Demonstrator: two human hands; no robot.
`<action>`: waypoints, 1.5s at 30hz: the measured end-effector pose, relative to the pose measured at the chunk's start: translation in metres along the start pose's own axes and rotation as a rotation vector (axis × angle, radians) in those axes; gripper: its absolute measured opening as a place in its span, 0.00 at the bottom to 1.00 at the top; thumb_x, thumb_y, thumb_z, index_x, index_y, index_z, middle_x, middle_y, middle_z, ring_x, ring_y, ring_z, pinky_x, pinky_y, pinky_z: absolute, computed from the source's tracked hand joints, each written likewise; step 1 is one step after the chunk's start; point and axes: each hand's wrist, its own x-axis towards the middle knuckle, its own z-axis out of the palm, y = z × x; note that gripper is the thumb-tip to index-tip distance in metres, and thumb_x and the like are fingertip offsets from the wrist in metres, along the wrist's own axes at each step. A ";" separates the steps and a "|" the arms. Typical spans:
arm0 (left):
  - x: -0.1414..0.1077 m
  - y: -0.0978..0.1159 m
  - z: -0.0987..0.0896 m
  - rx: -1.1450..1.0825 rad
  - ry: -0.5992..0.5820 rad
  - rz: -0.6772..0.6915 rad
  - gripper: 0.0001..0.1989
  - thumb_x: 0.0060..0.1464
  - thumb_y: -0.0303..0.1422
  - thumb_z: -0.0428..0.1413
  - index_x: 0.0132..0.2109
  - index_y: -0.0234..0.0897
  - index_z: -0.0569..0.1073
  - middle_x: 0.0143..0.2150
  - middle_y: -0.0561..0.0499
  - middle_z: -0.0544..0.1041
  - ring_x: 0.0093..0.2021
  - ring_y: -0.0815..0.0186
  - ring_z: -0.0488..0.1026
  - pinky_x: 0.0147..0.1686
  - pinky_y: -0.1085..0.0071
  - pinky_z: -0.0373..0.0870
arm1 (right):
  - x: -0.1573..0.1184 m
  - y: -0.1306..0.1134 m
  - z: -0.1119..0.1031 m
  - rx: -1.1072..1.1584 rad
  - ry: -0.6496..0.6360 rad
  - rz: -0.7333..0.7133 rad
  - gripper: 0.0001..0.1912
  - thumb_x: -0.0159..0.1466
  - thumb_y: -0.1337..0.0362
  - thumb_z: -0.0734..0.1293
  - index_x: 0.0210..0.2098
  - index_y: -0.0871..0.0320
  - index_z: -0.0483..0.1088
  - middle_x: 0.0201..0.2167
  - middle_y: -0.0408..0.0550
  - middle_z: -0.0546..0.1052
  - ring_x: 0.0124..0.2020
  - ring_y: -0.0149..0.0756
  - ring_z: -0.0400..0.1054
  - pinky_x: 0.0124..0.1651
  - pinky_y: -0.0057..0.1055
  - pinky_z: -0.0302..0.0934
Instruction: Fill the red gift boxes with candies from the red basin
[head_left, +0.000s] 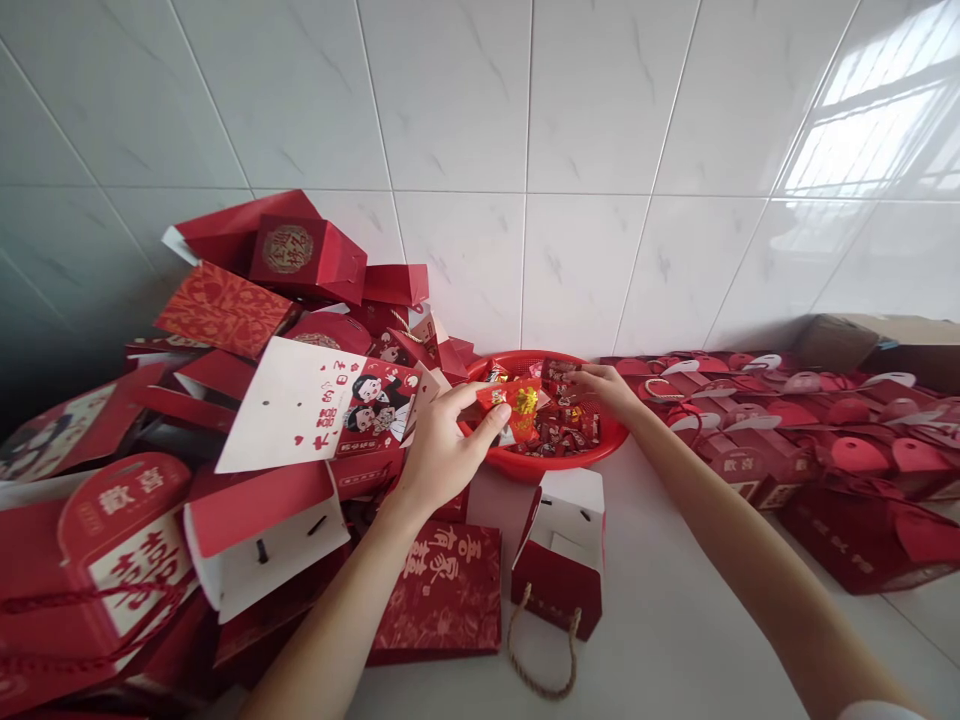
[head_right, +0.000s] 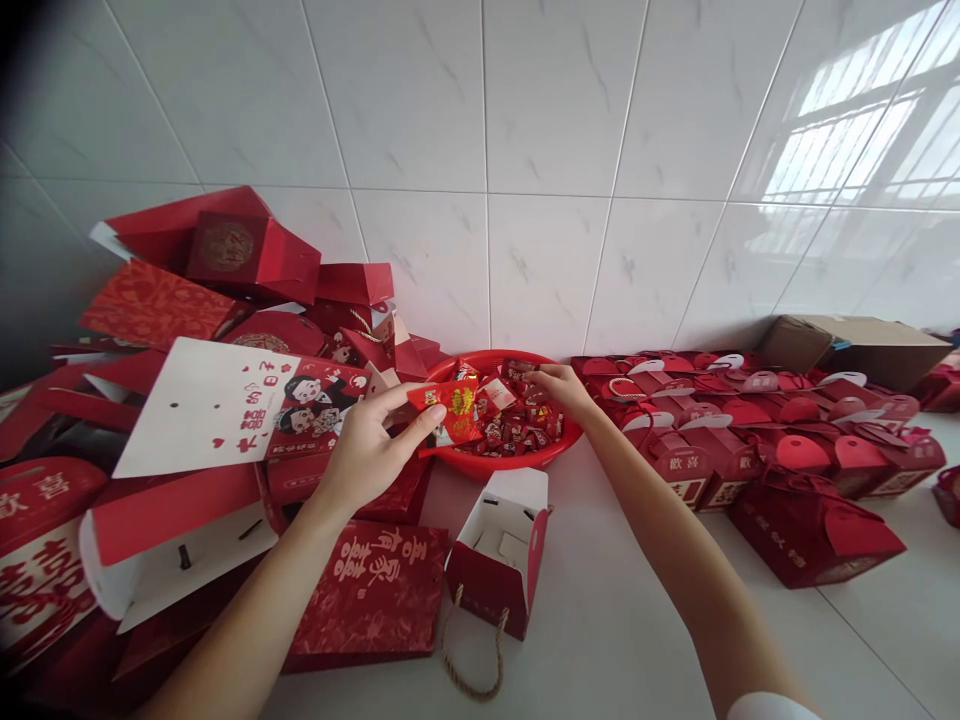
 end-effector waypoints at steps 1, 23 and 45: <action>0.000 0.000 0.000 0.003 -0.001 0.003 0.14 0.59 0.42 0.59 0.44 0.37 0.80 0.45 0.44 0.83 0.47 0.54 0.79 0.50 0.59 0.73 | 0.000 -0.001 -0.002 0.054 0.029 -0.006 0.13 0.54 0.53 0.71 0.29 0.56 0.69 0.31 0.49 0.78 0.36 0.40 0.75 0.41 0.36 0.72; 0.002 -0.004 -0.001 0.015 -0.032 -0.014 0.14 0.59 0.42 0.59 0.44 0.37 0.79 0.44 0.45 0.83 0.45 0.54 0.79 0.45 0.62 0.74 | 0.053 0.013 0.002 -0.596 -0.120 0.107 0.07 0.51 0.66 0.70 0.19 0.58 0.70 0.16 0.43 0.69 0.25 0.35 0.68 0.30 0.30 0.63; 0.001 0.001 -0.001 0.022 -0.060 0.000 0.15 0.59 0.41 0.58 0.46 0.36 0.80 0.49 0.44 0.83 0.48 0.53 0.79 0.51 0.58 0.72 | 0.001 -0.009 0.001 -0.151 -0.313 -0.032 0.21 0.54 0.47 0.73 0.37 0.58 0.78 0.32 0.47 0.79 0.32 0.34 0.71 0.36 0.31 0.66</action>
